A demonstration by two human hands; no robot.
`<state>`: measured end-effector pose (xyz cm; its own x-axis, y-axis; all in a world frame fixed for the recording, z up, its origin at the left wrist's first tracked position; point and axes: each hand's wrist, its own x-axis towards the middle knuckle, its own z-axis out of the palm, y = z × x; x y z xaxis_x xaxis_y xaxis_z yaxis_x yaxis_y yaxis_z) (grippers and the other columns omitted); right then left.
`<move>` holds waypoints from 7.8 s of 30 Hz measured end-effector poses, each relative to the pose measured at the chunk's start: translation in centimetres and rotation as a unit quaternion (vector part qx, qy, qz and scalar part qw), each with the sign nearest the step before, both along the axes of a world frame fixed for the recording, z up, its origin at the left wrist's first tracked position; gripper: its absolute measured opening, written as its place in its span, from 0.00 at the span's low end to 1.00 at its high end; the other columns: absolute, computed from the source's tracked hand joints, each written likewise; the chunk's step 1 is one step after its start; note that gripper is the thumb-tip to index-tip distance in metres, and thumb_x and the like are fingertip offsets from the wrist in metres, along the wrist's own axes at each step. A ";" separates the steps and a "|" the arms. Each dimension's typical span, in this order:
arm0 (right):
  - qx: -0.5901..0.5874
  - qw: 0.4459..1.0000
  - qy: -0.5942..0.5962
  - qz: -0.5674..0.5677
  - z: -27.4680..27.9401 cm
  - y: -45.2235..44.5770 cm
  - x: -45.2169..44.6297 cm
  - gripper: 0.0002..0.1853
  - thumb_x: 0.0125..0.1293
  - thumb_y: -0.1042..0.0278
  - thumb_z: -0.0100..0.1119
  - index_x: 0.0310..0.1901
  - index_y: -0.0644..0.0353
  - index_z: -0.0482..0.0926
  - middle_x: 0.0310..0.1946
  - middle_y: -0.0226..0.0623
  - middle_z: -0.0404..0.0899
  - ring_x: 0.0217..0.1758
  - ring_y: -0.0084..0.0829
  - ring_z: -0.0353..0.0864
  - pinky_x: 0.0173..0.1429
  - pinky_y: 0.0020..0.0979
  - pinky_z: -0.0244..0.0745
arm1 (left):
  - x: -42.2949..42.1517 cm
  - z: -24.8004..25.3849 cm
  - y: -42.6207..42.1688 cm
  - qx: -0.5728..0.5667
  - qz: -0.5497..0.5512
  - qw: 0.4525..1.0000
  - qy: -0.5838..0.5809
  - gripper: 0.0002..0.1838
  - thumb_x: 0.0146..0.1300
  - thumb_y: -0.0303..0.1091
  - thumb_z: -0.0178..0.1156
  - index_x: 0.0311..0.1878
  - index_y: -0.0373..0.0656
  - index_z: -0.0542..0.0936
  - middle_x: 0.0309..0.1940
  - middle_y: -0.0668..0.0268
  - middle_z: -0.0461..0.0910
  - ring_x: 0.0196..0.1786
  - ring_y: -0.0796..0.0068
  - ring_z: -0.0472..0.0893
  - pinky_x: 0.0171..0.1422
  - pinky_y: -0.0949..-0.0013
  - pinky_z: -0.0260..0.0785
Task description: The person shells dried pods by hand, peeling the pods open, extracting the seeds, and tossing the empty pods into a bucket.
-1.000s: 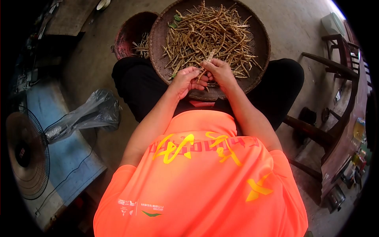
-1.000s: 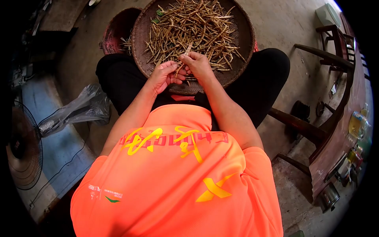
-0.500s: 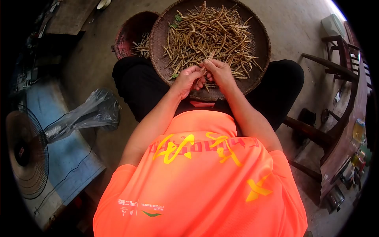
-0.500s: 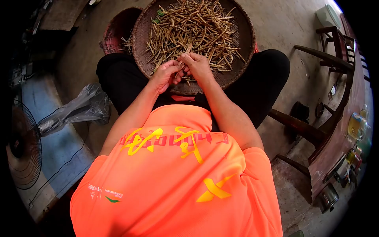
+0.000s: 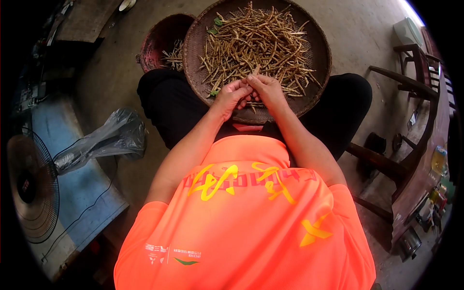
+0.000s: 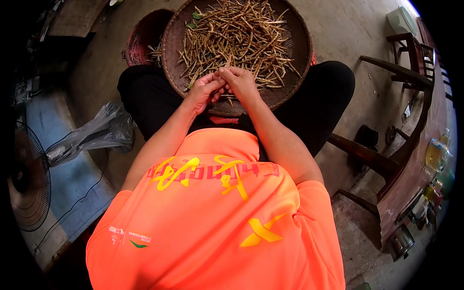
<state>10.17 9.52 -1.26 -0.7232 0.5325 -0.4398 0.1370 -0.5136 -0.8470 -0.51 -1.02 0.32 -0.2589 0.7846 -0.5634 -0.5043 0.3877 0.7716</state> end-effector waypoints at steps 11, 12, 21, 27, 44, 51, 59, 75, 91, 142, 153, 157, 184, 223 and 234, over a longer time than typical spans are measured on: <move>0.049 0.999 0.008 0.016 0.2 -0.6 0.0 0.12 0.64 0.61 0.59 0.34 0.62 0.83 0.22 0.24 0.77 0.22 0.14 0.69 0.25 0.17 0.64 | -0.2 -0.8 0.0 -0.008 0.031 0.999 -0.004 0.09 0.57 0.31 0.51 0.39 0.43 0.77 0.24 0.72 0.76 0.21 0.86 0.69 0.22 0.82 0.57; 0.034 0.999 0.004 0.015 0.4 -0.6 0.0 0.12 0.64 0.61 0.58 0.34 0.62 0.83 0.21 0.24 0.77 0.22 0.14 0.69 0.25 0.17 0.64 | -0.3 -0.9 0.0 -0.016 0.032 0.999 -0.006 0.09 0.57 0.31 0.50 0.39 0.43 0.77 0.24 0.71 0.76 0.21 0.85 0.69 0.22 0.81 0.57; 0.022 0.998 -0.025 -0.048 -0.2 0.8 0.2 0.11 0.66 0.62 0.56 0.36 0.61 0.83 0.21 0.23 0.75 0.20 0.12 0.66 0.23 0.16 0.61 | -0.6 -1.2 0.0 -0.051 -0.009 0.998 0.048 0.10 0.57 0.30 0.47 0.37 0.38 0.76 0.24 0.67 0.76 0.22 0.81 0.71 0.23 0.77 0.60; 0.041 0.997 -0.015 -0.067 0.0 0.7 0.1 0.12 0.66 0.62 0.55 0.38 0.61 0.82 0.20 0.22 0.74 0.19 0.12 0.64 0.23 0.15 0.60 | -0.4 -1.1 0.1 -0.057 -0.025 0.996 0.069 0.10 0.59 0.30 0.46 0.37 0.37 0.76 0.24 0.67 0.76 0.22 0.80 0.72 0.24 0.78 0.61; 0.022 0.994 -0.010 -0.108 0.6 1.6 0.5 0.13 0.66 0.59 0.56 0.37 0.60 0.83 0.19 0.21 0.71 0.19 0.12 0.64 0.21 0.16 0.61 | 0.1 0.6 0.0 -0.020 -0.024 0.991 0.131 0.12 0.65 0.29 0.51 0.51 0.42 0.73 0.42 0.67 0.77 0.36 0.78 0.80 0.29 0.77 0.75; -0.027 0.998 0.003 -0.053 0.6 1.3 0.5 0.14 0.67 0.58 0.54 0.40 0.61 0.82 0.21 0.21 0.71 0.20 0.13 0.66 0.23 0.17 0.63 | -0.2 -0.3 -0.2 -0.016 -0.074 0.990 0.121 0.11 0.68 0.39 0.51 0.45 0.42 0.73 0.37 0.68 0.79 0.31 0.80 0.80 0.26 0.79 0.72; -0.038 0.996 -0.007 -0.081 0.1 1.7 0.6 0.13 0.69 0.60 0.50 0.41 0.61 0.78 0.23 0.23 0.72 0.21 0.14 0.67 0.23 0.19 0.64 | -6.1 1.2 -0.5 0.035 0.257 0.965 0.036 0.10 0.68 0.37 0.50 0.42 0.39 0.75 0.32 0.61 0.80 0.26 0.77 0.78 0.24 0.78 0.72; 0.469 0.841 -0.244 0.109 -1.9 0.4 0.8 0.11 0.57 0.59 0.60 0.40 0.51 0.81 0.35 0.38 0.80 0.39 0.41 0.80 0.41 0.40 0.75 | -8.1 -1.6 0.5 -0.025 0.250 0.964 0.089 0.13 0.66 0.31 0.50 0.52 0.37 0.68 0.39 0.58 0.77 0.35 0.67 0.80 0.35 0.68 0.78; 0.412 0.843 -0.329 0.105 0.5 0.7 0.7 0.13 0.56 0.57 0.61 0.39 0.54 0.77 0.31 0.41 0.81 0.39 0.42 0.81 0.42 0.40 0.74 | -3.2 -3.8 0.3 -0.206 -0.148 0.752 0.608 0.18 0.50 0.39 0.67 0.35 0.40 0.71 0.28 0.54 0.77 0.34 0.52 0.78 0.37 0.55 0.69; -0.070 0.997 0.008 0.041 0.5 0.4 0.6 0.06 0.60 0.69 0.58 0.37 0.61 0.75 0.24 0.25 0.74 0.21 0.14 0.70 0.21 0.16 0.66 | -0.1 0.3 -0.7 0.051 0.021 0.943 0.327 0.04 0.58 0.29 0.62 0.31 0.40 0.77 0.24 0.74 0.75 0.27 0.87 0.72 0.32 0.80 0.65; -0.055 0.997 0.009 0.060 0.2 0.4 0.7 0.06 0.61 0.68 0.58 0.35 0.62 0.75 0.22 0.26 0.74 0.19 0.15 0.71 0.21 0.17 0.66 | 0.2 1.6 -0.6 0.042 -0.030 0.852 0.521 0.05 0.55 0.27 0.63 0.30 0.39 0.77 0.25 0.67 0.76 0.27 0.78 0.75 0.33 0.73 0.67; -0.056 0.997 -0.004 0.046 0.0 0.1 0.6 0.06 0.60 0.69 0.55 0.34 0.63 0.75 0.21 0.27 0.74 0.18 0.16 0.71 0.20 0.18 0.65 | 0.6 1.8 -0.6 0.063 -0.027 0.812 0.580 0.05 0.54 0.27 0.63 0.29 0.39 0.76 0.24 0.65 0.76 0.26 0.74 0.75 0.31 0.70 0.66; -0.081 0.996 -0.019 0.042 0.6 -0.4 0.3 0.07 0.61 0.69 0.56 0.38 0.62 0.74 0.26 0.29 0.75 0.22 0.18 0.74 0.22 0.18 0.70 | 0.1 -0.2 -0.6 -0.012 0.072 0.987 0.140 0.04 0.61 0.31 0.58 0.36 0.41 0.75 0.24 0.72 0.75 0.23 0.87 0.69 0.27 0.82 0.60; -0.031 0.996 -0.033 0.073 0.6 -0.7 0.6 0.07 0.62 0.66 0.60 0.36 0.60 0.76 0.23 0.26 0.77 0.19 0.13 0.67 0.20 0.17 0.61 | -0.6 -0.6 -1.0 0.014 0.106 0.994 -0.024 0.08 0.64 0.30 0.57 0.44 0.40 0.75 0.33 0.69 0.78 0.32 0.80 0.78 0.34 0.77 0.74; -0.046 0.998 -0.021 0.022 0.5 -0.4 0.6 0.08 0.61 0.64 0.61 0.34 0.59 0.77 0.23 0.23 0.76 0.20 0.12 0.66 0.22 0.16 0.62 | -0.4 -0.4 -1.1 0.051 0.089 0.995 -0.005 0.11 0.63 0.28 0.58 0.49 0.39 0.77 0.36 0.68 0.80 0.35 0.80 0.80 0.38 0.77 0.76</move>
